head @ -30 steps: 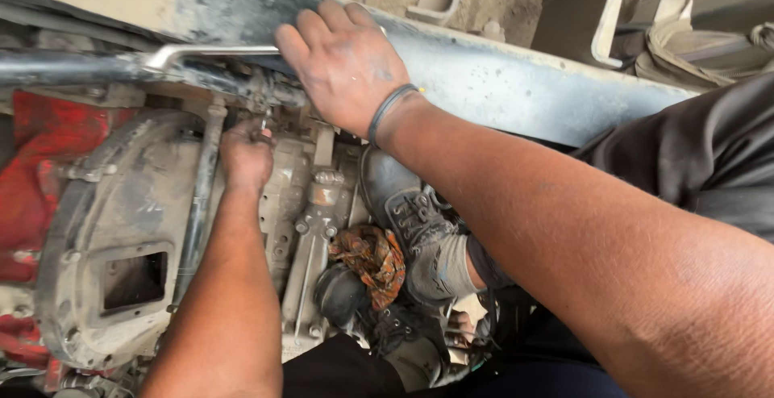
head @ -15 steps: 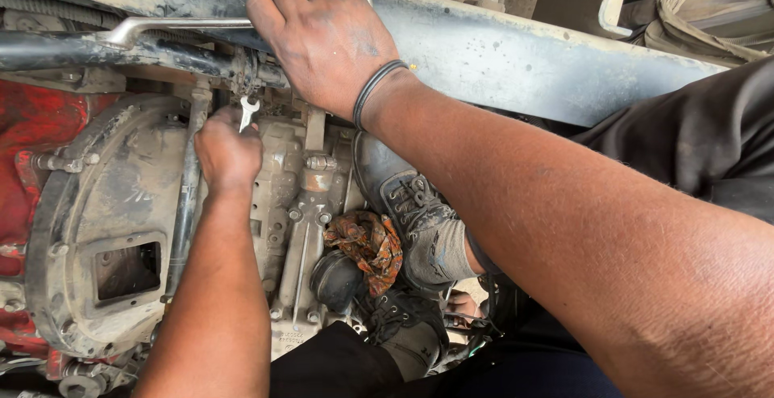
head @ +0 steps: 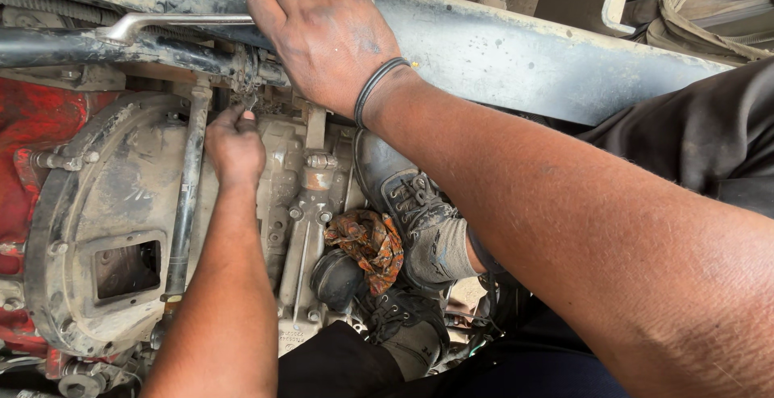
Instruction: The person uses a wrench to tighten a bolt on the underside of a vehicle. They hold the wrench with both hands, applying force to secure the fastener on a metal component near the chassis.
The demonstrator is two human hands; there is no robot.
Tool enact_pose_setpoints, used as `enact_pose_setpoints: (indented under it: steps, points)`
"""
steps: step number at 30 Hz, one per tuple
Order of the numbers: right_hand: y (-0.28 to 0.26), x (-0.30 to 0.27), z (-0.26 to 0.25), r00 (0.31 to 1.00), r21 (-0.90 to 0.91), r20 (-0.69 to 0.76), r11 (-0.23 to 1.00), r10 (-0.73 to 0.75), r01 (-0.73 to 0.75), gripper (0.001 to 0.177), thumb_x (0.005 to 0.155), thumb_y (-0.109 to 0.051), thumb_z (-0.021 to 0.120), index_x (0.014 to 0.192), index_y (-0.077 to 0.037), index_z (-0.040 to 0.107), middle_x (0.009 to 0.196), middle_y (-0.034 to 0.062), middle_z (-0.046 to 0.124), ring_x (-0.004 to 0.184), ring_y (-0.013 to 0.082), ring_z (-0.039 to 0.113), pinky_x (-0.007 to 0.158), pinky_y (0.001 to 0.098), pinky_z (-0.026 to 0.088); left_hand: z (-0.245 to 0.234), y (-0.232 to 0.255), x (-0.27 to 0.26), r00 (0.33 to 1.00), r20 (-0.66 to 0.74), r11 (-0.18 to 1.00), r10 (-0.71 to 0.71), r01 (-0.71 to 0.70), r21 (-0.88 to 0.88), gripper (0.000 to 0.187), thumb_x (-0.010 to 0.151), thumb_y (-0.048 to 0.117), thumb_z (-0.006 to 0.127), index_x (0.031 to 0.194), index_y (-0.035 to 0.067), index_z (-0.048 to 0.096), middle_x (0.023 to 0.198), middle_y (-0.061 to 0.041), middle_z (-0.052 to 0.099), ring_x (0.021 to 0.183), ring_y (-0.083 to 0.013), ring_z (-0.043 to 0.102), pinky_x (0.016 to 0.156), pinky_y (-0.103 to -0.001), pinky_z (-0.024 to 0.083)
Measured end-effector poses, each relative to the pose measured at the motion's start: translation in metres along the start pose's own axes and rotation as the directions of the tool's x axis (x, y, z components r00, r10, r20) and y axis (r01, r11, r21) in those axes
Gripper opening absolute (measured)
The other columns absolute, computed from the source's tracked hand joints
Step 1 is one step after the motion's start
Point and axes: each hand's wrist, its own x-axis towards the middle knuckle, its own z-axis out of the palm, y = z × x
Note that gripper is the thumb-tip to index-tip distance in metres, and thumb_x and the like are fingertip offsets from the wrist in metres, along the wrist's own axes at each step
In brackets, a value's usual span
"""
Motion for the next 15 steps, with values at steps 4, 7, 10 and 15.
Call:
enact_pose_setpoints:
  steps: [4,7,10,15]
  points:
    - [-0.001,0.001,-0.001,1.000,-0.011,0.015,1.000,0.007,-0.006,0.018,0.089,-0.017,0.065,0.102,-0.008,0.056,0.092,0.0096,0.059,0.093,0.0282,0.059,0.083,0.0430,0.048,-0.001,-0.009,0.006,0.969,0.144,0.979,-0.200,0.205,-0.018,0.028,0.094,0.013,0.074,0.120,0.004,0.074,0.093,-0.012,0.074,0.083,-0.0205,0.067,0.078,-0.036,0.053]
    - [-0.002,0.002,-0.001,1.000,-0.031,0.030,1.000,0.000,0.001,0.019,0.089,-0.016,0.065,0.103,-0.008,0.056,0.092,0.0093,0.058,0.093,0.0279,0.059,0.083,0.0426,0.048,0.002,-0.016,0.011,0.970,0.151,0.979,-0.188,0.198,-0.051,0.024,0.095,0.013,0.073,0.117,0.004,0.075,0.095,-0.007,0.074,0.084,-0.0149,0.067,0.081,-0.032,0.054]
    - [-0.003,0.002,-0.003,1.000,-0.041,0.022,0.999,-0.015,0.016,0.022,0.088,-0.016,0.066,0.105,-0.008,0.056,0.093,0.0094,0.057,0.094,0.0279,0.059,0.084,0.0424,0.047,0.006,-0.022,0.014,0.971,0.139,0.972,-0.196,0.212,-0.105,0.026,0.092,0.012,0.074,0.117,0.004,0.075,0.097,-0.006,0.075,0.087,-0.0146,0.068,0.082,-0.030,0.056]
    - [-0.003,0.002,-0.002,1.000,-0.041,0.008,0.999,-0.013,0.013,0.023,0.089,-0.017,0.066,0.107,-0.008,0.056,0.094,0.0089,0.057,0.095,0.0274,0.058,0.085,0.0427,0.047,0.012,-0.019,0.014,0.988,0.055,0.988,-0.144,0.146,-0.040,0.029,0.091,0.010,0.078,0.118,-0.001,0.074,0.102,-0.013,0.076,0.092,-0.0204,0.071,0.085,-0.032,0.054]
